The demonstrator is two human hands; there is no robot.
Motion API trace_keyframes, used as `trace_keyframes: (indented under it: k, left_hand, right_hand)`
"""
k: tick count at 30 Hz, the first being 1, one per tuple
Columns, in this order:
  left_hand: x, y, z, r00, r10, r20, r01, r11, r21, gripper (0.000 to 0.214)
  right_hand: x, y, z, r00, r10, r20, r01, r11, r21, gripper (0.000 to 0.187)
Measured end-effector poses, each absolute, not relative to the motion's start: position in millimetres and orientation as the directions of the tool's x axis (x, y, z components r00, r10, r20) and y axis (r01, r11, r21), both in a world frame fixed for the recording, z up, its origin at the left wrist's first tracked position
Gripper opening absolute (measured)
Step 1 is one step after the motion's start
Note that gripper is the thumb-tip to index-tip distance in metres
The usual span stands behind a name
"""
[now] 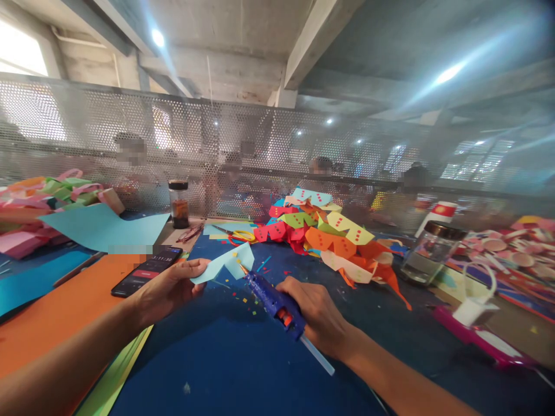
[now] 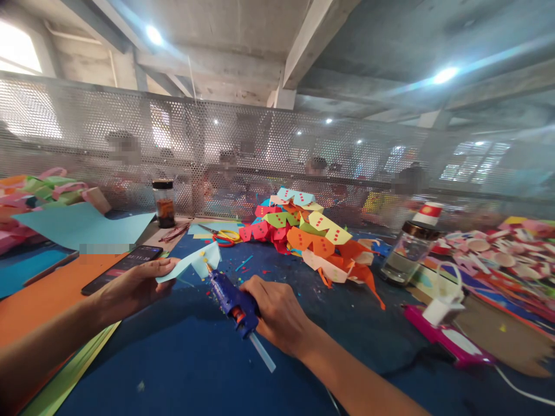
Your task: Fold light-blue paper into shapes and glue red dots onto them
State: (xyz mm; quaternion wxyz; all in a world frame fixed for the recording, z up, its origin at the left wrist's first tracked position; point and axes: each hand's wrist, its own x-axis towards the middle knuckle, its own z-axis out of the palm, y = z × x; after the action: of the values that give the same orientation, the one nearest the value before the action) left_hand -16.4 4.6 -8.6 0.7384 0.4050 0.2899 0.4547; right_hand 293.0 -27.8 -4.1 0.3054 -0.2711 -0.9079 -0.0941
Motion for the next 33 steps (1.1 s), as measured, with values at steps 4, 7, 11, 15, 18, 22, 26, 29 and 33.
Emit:
trace_keyframes:
  k: [4, 7, 11, 15, 18, 22, 26, 29, 33]
  left_hand:
    - [-17.0, 4.3, -6.6, 0.409, 0.911, -0.057, -0.446, 0.254, 0.858, 0.013]
    - [-16.6, 4.9, -4.7, 0.403, 0.914, -0.053, -0.458, 0.251, 0.853, 0.012]
    - [-15.5, 5.7, -3.5, 0.393, 0.918, -0.055, -0.452, 0.245, 0.858, 0.014]
    - [-16.2, 4.7, -4.0, 0.396, 0.917, -0.058, -0.448, 0.247, 0.859, 0.015]
    - [-16.9, 3.7, -4.7, 0.392, 0.918, -0.059, -0.435, 0.241, 0.868, 0.014]
    - [-15.1, 5.0, -5.9, 0.388, 0.920, -0.057, -0.407, 0.226, 0.885, 0.017]
    - [-12.7, 6.5, -6.6, 0.398, 0.915, -0.073, -0.397, 0.244, 0.885, 0.023]
    - [-12.7, 5.3, -6.5, 0.417, 0.906, -0.076, -0.379, 0.249, 0.891, 0.020]
    - [-14.0, 2.0, -5.2, 0.420, 0.902, -0.096, -0.361, 0.263, 0.895, 0.017]
  right_hand:
    - [293.2, -27.8, -2.6, -0.666, 0.446, 0.597, 0.558, 0.830, 0.003, 0.013]
    - [293.3, -27.6, -1.9, -0.663, 0.440, 0.606, 0.557, 0.831, 0.005, 0.014]
    - [293.8, -26.7, -1.7, -0.662, 0.416, 0.623, 0.545, 0.838, 0.020, 0.014]
    - [293.6, -27.4, -0.9, -0.657, 0.424, 0.624, 0.547, 0.837, 0.006, 0.014]
    - [293.5, -27.9, -0.4, -0.649, 0.432, 0.626, 0.550, 0.835, -0.006, 0.014]
    - [292.6, -28.0, 0.0, -0.644, 0.425, 0.636, 0.542, 0.841, -0.013, 0.014]
    - [291.2, -28.4, 0.3, -0.644, 0.433, 0.631, 0.536, 0.844, -0.033, 0.013]
    - [290.7, -28.5, -0.2, -0.643, 0.430, 0.634, 0.539, 0.842, -0.024, 0.011]
    - [291.2, -28.5, -0.6, -0.649, 0.417, 0.637, 0.534, 0.845, -0.009, 0.010]
